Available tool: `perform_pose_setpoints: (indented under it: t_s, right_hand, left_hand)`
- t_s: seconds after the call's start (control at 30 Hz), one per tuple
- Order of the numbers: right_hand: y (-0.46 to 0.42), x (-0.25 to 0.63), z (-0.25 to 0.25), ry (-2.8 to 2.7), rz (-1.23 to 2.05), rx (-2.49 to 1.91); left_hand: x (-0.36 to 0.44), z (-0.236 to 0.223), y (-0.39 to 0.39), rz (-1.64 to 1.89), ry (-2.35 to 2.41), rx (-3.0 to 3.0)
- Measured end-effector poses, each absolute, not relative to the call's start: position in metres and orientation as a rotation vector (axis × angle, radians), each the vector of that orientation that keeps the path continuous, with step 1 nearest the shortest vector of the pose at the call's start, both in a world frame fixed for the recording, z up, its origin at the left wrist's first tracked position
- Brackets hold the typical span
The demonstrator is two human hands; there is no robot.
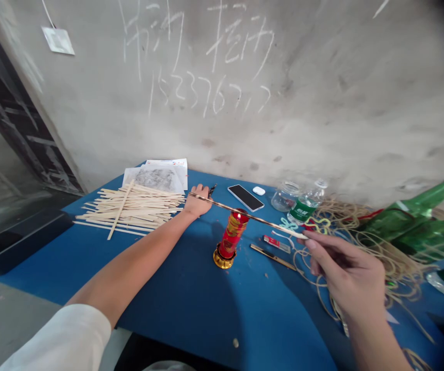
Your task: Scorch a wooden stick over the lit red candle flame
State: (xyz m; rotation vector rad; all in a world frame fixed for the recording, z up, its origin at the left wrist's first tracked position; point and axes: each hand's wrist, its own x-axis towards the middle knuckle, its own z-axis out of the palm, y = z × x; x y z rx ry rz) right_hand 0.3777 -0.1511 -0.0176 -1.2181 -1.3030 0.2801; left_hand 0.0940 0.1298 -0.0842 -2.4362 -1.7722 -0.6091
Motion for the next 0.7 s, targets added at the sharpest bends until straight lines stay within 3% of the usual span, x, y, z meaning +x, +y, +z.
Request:
perform_pose_setpoints:
  t_s: [0.7]
  right_hand:
    - [-0.1507,0.3695,-0.0173,-1.370,0.351,-1.274]
  left_hand:
    - [0.0937,-0.0835,0.1311,-0.619,-1.768,-2.451]
